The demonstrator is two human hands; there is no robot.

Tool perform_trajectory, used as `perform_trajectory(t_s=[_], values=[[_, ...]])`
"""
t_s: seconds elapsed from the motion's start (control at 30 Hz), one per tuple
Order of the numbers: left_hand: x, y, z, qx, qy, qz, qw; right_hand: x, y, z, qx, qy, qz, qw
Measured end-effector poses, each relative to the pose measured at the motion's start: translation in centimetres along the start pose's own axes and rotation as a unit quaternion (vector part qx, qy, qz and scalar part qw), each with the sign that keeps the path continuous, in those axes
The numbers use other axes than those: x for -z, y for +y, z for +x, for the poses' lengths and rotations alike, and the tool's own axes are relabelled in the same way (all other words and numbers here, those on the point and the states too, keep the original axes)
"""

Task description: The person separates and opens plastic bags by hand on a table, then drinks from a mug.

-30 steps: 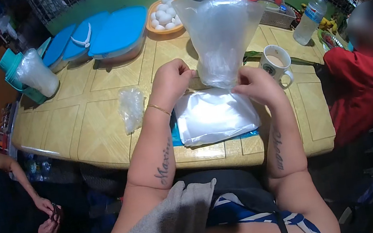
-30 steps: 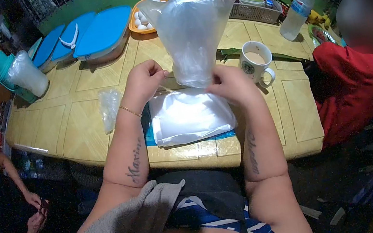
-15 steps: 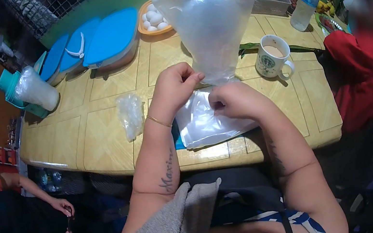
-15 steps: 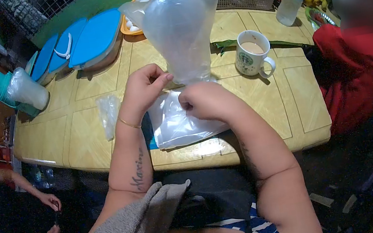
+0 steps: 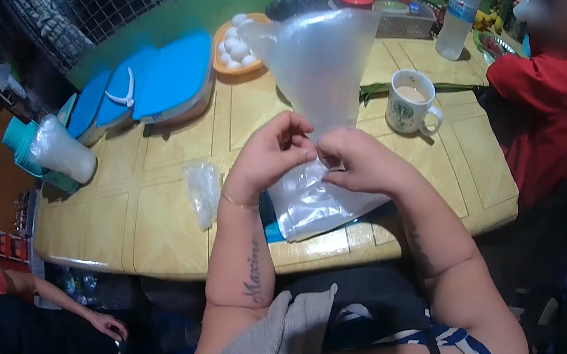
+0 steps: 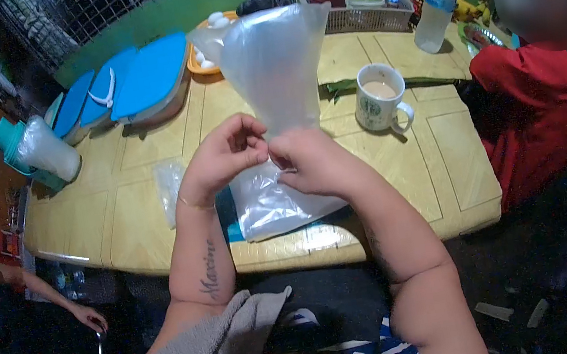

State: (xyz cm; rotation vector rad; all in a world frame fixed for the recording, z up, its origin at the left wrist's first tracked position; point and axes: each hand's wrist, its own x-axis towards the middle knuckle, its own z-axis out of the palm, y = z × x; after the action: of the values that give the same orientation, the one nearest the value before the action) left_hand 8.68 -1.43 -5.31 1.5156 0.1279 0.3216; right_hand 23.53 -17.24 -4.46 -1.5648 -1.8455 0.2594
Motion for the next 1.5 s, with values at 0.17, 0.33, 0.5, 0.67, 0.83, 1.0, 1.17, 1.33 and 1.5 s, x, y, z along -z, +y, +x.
perform_trajectory(t_s=[0.17,0.33,0.5,0.67,0.83,1.0,1.17,1.33,1.5], values=[[-2.0,1.2,-0.5,-0.019,-0.016,0.045,0.999,0.5,-0.9,-0.4,-0.059,0.063,0.122,0.989],[-0.8,0.7,-0.6,0.018,-0.022,0.078,0.997,2.4,-1.5,-1.1,-0.129,0.012,0.142,0.981],[-0.5,1.3,-0.7,0.008,0.02,0.011,1.0,3.8,0.8,-2.0,-0.173,-0.022,0.184,0.967],[-1.0,1.4,-0.6,-0.095,0.025,0.038,0.994,5.1,2.1,-2.6,-0.06,0.025,0.114,0.991],[-0.6,1.2,-0.7,-0.114,0.03,-0.036,0.992,5.7,2.5,-3.0,-0.026,0.044,0.387,0.921],[-0.7,1.4,-0.9,-0.098,0.045,-0.047,0.993,4.6,3.1,-2.9,-0.057,0.138,0.493,0.857],[-2.3,1.9,-0.7,-0.067,0.01,-0.019,0.998,3.5,2.8,-1.9,-0.142,0.182,0.421,0.877],[-1.7,0.6,-0.2,-0.118,-0.028,0.093,0.988,2.8,1.9,-1.6,-0.126,0.215,0.407,0.879],[-1.7,-0.3,0.0,-0.171,0.054,-0.036,0.983,4.0,3.1,-1.9,0.034,0.216,0.369,0.903]])
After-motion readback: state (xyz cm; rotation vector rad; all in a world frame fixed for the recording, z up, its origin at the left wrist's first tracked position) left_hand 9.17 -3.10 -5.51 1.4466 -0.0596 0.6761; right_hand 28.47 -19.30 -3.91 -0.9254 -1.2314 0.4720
